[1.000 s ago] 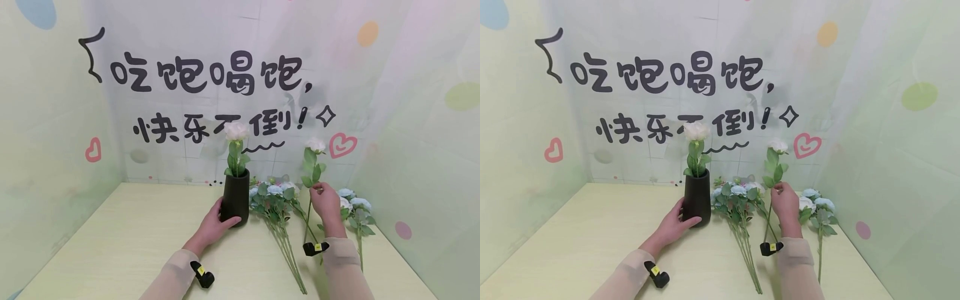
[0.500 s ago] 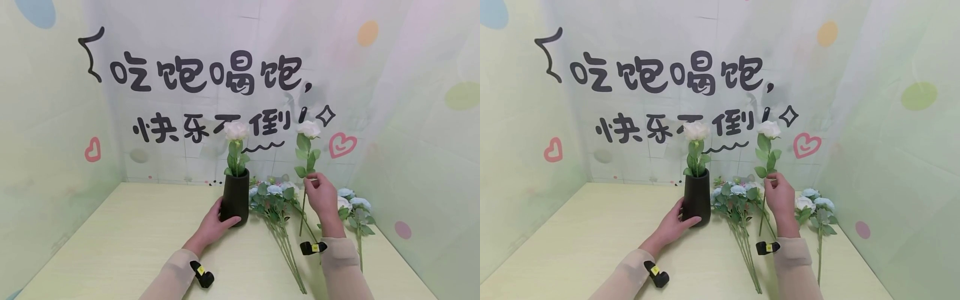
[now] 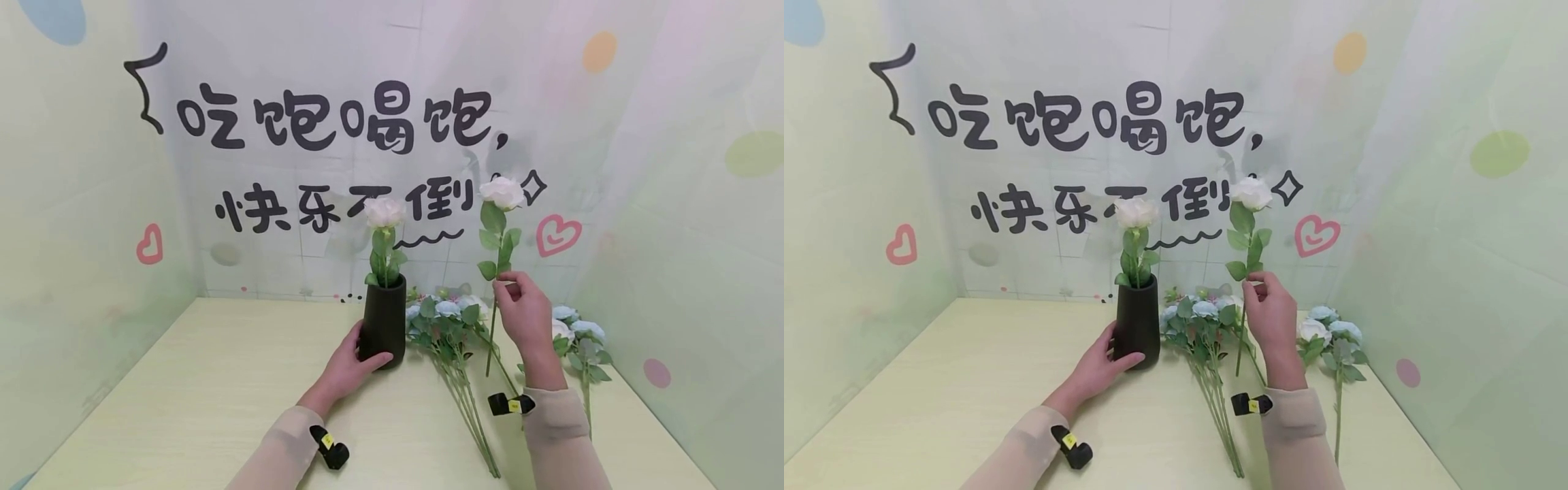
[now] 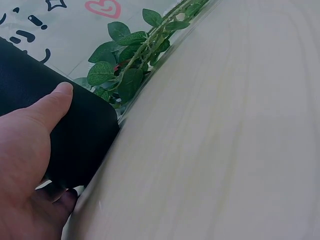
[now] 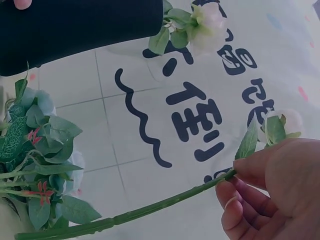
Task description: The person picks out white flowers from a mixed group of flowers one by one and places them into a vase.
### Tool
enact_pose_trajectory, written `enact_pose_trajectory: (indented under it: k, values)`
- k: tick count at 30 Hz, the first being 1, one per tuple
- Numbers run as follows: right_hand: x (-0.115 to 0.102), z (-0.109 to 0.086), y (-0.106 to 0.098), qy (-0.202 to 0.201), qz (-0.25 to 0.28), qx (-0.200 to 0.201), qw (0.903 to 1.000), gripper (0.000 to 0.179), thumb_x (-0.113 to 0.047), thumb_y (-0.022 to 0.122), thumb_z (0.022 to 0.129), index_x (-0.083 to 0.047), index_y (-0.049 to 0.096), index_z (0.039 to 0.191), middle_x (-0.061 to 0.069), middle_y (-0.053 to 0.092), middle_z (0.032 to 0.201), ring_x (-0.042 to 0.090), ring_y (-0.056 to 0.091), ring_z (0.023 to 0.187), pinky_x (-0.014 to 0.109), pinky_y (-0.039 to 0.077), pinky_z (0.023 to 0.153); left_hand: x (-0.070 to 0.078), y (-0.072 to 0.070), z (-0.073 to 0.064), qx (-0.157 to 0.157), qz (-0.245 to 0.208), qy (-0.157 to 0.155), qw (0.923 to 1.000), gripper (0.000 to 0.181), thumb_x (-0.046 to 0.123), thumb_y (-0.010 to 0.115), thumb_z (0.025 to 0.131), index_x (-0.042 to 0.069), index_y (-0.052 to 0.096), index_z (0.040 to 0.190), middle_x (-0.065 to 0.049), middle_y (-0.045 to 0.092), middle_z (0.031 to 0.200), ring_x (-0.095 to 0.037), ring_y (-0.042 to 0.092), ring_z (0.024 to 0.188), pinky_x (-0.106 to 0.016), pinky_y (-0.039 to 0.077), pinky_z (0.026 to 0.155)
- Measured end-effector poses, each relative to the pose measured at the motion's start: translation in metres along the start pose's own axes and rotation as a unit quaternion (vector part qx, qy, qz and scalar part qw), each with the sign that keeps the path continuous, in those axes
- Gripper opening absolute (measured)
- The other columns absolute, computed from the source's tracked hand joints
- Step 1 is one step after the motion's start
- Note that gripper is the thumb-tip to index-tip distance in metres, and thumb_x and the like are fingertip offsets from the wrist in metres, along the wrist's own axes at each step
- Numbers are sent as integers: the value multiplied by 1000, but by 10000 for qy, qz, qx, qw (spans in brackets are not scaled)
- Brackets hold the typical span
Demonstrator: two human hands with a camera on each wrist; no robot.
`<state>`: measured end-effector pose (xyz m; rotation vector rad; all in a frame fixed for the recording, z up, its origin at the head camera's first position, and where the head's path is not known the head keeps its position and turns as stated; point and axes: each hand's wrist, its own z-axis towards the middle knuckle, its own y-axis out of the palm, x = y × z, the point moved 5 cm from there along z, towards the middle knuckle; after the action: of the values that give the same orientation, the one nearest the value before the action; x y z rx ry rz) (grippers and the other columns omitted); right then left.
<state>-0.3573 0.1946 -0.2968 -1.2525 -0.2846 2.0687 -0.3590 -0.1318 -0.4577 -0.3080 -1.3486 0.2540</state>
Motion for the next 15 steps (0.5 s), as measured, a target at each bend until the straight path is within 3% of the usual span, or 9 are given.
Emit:
enact_pose_trajectory:
  k: [15]
  values:
    - [-28,-9,-6,-447,250,213,9985,29,-27,66,111,-10,77,132,16,81,103,27,73,88,29,53,76,1,-1,-2,14,-5,-16,10000,96,43,85,97,12,34,171,-19,49,168,-41,52,152,-63,44,124]
